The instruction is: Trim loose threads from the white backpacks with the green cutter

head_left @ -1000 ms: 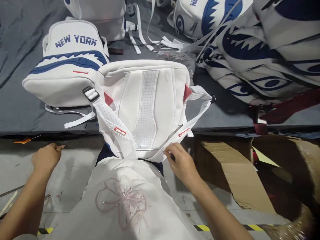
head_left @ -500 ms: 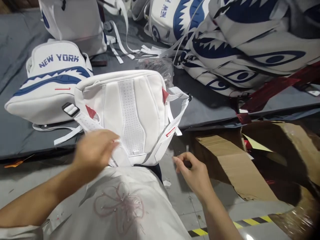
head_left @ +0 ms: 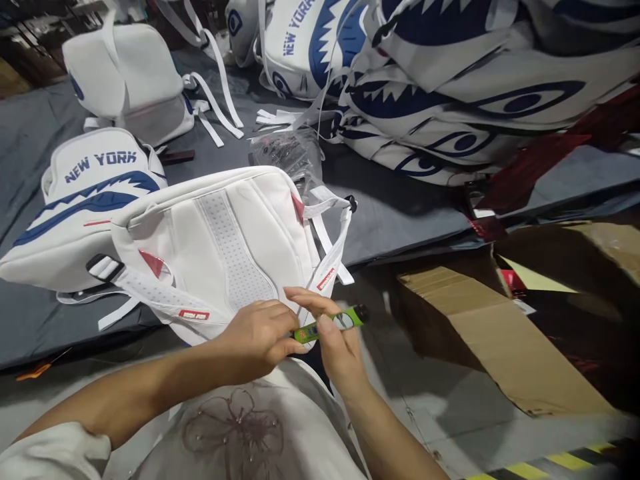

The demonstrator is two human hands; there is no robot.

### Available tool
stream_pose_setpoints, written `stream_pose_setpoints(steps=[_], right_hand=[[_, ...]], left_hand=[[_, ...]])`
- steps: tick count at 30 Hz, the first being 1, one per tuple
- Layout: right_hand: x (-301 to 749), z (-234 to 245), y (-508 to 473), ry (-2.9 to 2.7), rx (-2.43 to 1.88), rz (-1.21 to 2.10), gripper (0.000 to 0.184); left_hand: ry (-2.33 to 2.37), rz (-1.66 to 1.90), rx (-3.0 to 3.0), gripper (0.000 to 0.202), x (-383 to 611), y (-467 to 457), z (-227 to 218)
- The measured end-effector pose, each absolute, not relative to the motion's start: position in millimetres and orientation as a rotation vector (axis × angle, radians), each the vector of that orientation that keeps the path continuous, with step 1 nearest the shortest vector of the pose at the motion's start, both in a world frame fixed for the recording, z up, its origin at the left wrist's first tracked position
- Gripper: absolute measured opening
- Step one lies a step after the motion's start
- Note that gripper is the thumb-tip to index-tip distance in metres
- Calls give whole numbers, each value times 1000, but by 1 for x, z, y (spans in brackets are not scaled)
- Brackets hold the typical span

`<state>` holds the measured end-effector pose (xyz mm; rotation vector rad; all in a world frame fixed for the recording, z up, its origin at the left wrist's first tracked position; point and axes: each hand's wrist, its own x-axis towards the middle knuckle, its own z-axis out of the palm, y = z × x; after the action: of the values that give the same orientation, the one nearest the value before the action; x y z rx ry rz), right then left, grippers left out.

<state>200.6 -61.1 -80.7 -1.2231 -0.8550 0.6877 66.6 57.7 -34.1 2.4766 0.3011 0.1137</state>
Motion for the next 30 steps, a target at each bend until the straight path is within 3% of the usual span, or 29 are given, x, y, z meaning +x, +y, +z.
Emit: stream_pose_setpoints(steps=[4, 10, 12, 17, 23, 30], right_hand=[[232, -93, -57, -716, -1406, 488, 33], [240, -92, -40, -587, -1267, 391, 23], [238, -96, -36, -598, -1253, 428, 22], [237, -107, -31, -582, -1266, 462, 19], [234, -105, -29, -577, -1298, 466, 21], [238, -109, -25, -542, -1299, 407, 21]], left_hand=[[245, 304, 2948, 32, 90, 100, -9], [198, 509, 3362, 13, 124, 132, 14], [386, 739, 3329, 4, 120, 145, 22], [788, 904, 3086, 31, 96, 187, 36], [803, 928, 3117, 6, 112, 202, 23], [842, 1259, 2759, 8, 77, 192, 44]])
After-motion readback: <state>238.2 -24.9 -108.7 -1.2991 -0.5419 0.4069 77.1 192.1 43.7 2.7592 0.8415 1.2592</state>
